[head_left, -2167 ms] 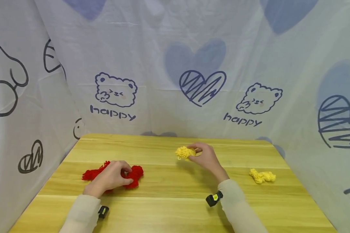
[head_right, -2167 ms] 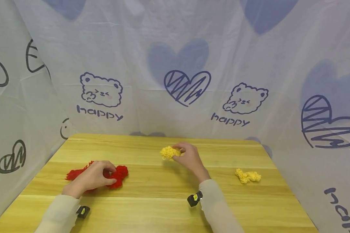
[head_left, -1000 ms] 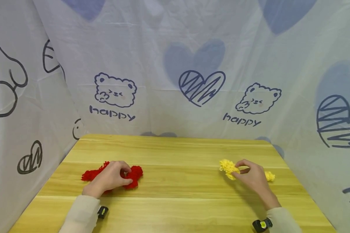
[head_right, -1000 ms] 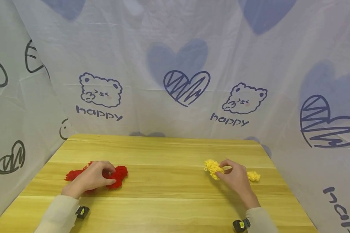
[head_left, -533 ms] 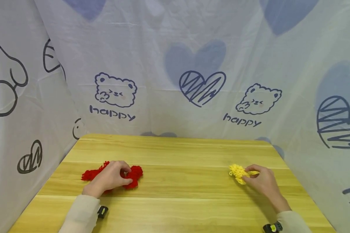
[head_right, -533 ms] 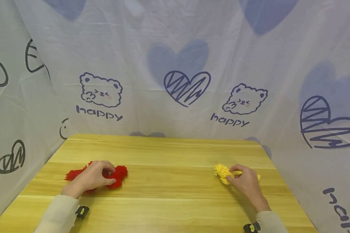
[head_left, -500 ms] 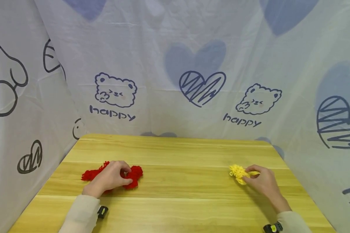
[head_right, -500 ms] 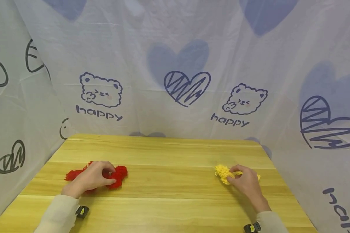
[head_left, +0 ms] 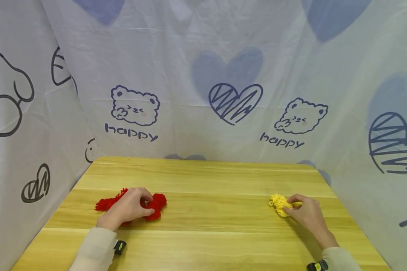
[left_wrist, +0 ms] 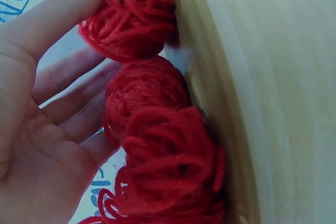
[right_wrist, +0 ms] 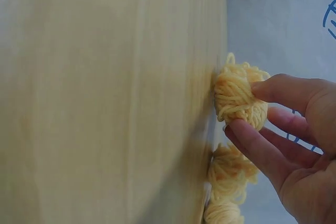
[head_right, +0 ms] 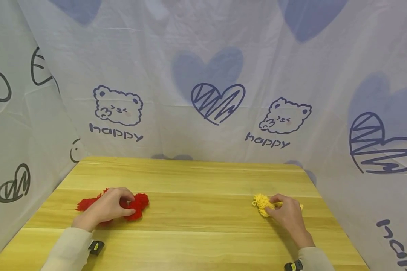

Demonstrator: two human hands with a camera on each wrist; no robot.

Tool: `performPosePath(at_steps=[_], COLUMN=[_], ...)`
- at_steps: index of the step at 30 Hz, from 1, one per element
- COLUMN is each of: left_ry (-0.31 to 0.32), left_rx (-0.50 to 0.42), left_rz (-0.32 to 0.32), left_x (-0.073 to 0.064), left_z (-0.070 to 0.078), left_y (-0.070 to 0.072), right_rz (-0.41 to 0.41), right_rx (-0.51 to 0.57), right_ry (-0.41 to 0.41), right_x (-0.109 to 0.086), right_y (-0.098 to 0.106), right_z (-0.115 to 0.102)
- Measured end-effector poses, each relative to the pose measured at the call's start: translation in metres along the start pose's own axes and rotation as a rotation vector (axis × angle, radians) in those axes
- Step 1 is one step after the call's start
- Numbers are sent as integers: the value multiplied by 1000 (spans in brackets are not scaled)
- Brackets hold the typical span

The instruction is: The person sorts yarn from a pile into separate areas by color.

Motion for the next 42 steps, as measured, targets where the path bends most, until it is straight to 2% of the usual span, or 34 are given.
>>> performPosePath(at_steps=[7, 29, 42], left_ry=[2, -8, 12], left_rx=[-3, -1, -7], left_rz=[-2, 15, 5], left_x=[0, 1, 0], left_z=[0, 1, 1], left_y=[0, -1, 0], right_rz=[11, -35, -74], right_rx=[-79, -155, -167], right_ry=[-9, 27, -21], right_x=[0, 2, 1], right_y=[-1, 3, 9], right_z=[2, 4, 6])
Point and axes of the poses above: each hand's wrist, its own x-axis towards the middle knuckle, its own y-axis out of the back of the hand, z = x × y, the point moved 4 cm from there along x, towards the middle knuckle, and after that the axes turned 14 degrees about -z, right-handed, at the moved point
